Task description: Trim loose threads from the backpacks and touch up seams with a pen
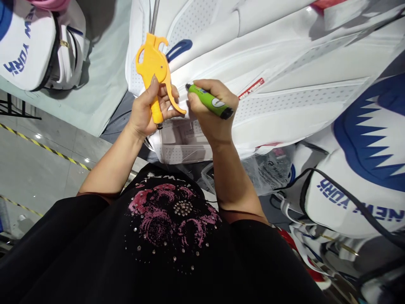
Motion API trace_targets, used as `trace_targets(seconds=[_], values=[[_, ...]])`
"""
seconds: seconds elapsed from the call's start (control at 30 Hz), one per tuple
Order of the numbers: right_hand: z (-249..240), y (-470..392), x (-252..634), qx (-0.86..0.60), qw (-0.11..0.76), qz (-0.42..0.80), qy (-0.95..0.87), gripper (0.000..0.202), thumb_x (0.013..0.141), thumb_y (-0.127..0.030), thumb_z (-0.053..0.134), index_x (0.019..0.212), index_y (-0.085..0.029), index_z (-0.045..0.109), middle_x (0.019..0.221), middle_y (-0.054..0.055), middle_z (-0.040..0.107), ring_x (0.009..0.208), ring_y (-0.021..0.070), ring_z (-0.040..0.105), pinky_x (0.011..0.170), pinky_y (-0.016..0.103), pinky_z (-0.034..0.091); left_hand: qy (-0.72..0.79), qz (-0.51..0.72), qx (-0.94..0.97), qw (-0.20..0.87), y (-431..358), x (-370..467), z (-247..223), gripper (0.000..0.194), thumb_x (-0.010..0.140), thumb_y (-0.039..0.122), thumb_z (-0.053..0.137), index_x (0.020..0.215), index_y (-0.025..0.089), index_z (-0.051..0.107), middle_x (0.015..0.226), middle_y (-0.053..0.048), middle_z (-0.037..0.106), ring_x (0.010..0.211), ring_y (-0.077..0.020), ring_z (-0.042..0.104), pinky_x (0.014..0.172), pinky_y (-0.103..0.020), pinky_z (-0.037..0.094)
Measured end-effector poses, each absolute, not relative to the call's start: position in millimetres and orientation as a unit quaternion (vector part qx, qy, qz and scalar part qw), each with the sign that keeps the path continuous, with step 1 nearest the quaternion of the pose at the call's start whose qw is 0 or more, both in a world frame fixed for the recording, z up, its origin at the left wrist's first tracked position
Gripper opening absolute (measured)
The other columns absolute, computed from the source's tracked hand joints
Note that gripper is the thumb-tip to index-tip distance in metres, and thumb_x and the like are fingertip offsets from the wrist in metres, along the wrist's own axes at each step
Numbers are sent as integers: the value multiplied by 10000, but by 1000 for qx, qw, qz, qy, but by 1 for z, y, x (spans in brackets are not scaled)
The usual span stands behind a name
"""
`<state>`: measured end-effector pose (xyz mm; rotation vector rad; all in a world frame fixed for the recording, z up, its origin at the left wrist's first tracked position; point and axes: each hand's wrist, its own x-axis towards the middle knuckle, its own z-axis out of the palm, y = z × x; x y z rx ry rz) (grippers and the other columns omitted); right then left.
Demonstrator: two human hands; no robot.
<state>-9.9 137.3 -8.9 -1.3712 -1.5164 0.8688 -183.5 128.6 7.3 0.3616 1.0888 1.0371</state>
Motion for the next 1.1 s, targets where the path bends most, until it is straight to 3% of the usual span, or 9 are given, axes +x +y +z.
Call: trace_targets(seconds=[0.2, 0.37, 0.63, 0.83, 1.1], values=[[3, 134, -12, -569, 425, 340, -616, 186, 849, -217, 615, 954, -364, 659, 1035, -21, 745, 987, 217, 691, 944, 423, 590, 499, 471, 149, 712, 125, -181, 10, 340, 1010, 467, 460, 1000, 174, 632, 958, -65, 656, 1138, -261, 677, 870, -372, 645], [6, 134, -13, -569, 429, 348, -609, 164, 839, -229, 616, 932, -359, 657, 1016, -31, 748, 982, 207, 700, 942, 412, 594, 427, 481, 202, 738, 124, -179, 14, 398, 1067, 373, 315, 948, 170, 636, 869, -57, 629, 1132, -235, 662, 966, -401, 606], [9, 136, -15, -581, 430, 369, -584, 153, 817, -205, 634, 903, -330, 651, 996, -25, 757, 954, 215, 685, 928, 416, 583, 424, 483, 217, 734, 121, -181, 9, 433, 1049, 451, 304, 967, 246, 675, 894, -61, 686, 1191, -273, 635, 1018, -409, 574], [7, 136, -15, -586, 430, 365, -582, 144, 812, -216, 639, 896, -330, 662, 972, -23, 756, 932, 218, 687, 902, 407, 590, 406, 488, 247, 732, 121, -181, 6, 487, 1059, 429, 255, 993, 216, 688, 890, -57, 679, 1093, -254, 685, 988, -434, 593], [3, 138, -14, -587, 436, 372, -572, 98, 805, -241, 665, 871, -313, 670, 930, -5, 743, 914, 234, 697, 895, 420, 599, 414, 480, 236, 737, 121, -181, 10, 426, 1045, 470, 348, 979, 199, 670, 874, -55, 661, 1124, -279, 674, 976, -443, 586]])
